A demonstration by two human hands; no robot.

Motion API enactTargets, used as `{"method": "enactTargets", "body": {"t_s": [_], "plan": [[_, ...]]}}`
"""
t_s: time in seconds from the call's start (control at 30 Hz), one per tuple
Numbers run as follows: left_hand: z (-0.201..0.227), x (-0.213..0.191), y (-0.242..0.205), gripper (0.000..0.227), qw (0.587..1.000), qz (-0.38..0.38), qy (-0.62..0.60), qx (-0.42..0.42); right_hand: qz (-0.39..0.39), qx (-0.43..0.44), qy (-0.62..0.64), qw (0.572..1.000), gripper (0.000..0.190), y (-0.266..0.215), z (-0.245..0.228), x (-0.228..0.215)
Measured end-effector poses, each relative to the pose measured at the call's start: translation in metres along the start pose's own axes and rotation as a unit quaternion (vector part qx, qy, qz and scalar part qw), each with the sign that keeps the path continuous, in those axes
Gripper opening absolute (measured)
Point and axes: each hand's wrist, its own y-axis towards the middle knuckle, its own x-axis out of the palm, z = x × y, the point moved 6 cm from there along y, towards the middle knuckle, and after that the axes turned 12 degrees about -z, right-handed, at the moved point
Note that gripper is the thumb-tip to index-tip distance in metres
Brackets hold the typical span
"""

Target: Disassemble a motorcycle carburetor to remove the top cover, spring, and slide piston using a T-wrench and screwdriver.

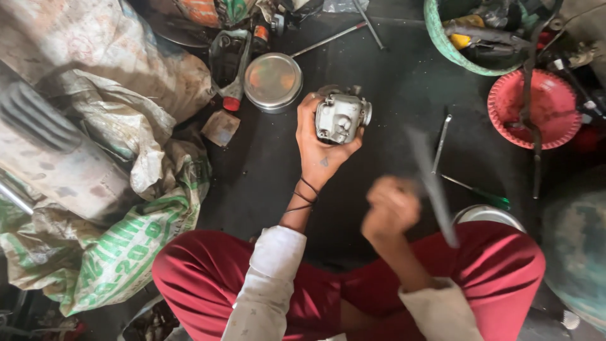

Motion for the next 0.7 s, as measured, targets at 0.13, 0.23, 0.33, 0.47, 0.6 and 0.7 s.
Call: {"method": "enactTargets", "body": {"t_s": [0.13, 0.23, 0.33, 0.47, 0.6, 0.7], "plan": [[0.001, -0.002, -0.002, 0.074, 1.0, 0.001, 0.018, -0.01, -0.082, 0.386, 0.236, 0.888, 0.044, -0.044, 0.059, 0.008], [-0.003, -0.005, -0.002, 0.072, 1.0, 0.007, 0.02, 0.007, -0.066, 0.308, 0.238, 0.919, 0.038, -0.021, 0.031, -0.006], [-0.004, -0.004, -0.002, 0.073, 0.999, 0.023, 0.027, 0.019, -0.04, 0.147, 0.208, 0.966, 0.033, -0.009, 0.004, -0.011], [0.011, -0.003, -0.003, 0.075, 0.999, 0.02, 0.031, 0.009, -0.013, 0.224, 0.225, 0.948, 0.033, -0.03, 0.031, 0.002], [0.008, -0.003, -0.005, 0.075, 0.999, 0.049, 0.007, -0.016, -0.073, 0.329, 0.254, 0.907, 0.031, -0.018, 0.011, 0.0], [0.012, -0.005, -0.002, 0.073, 0.999, 0.053, 0.004, -0.008, -0.009, 0.157, 0.269, 0.95, 0.033, -0.016, -0.01, -0.017]]}}
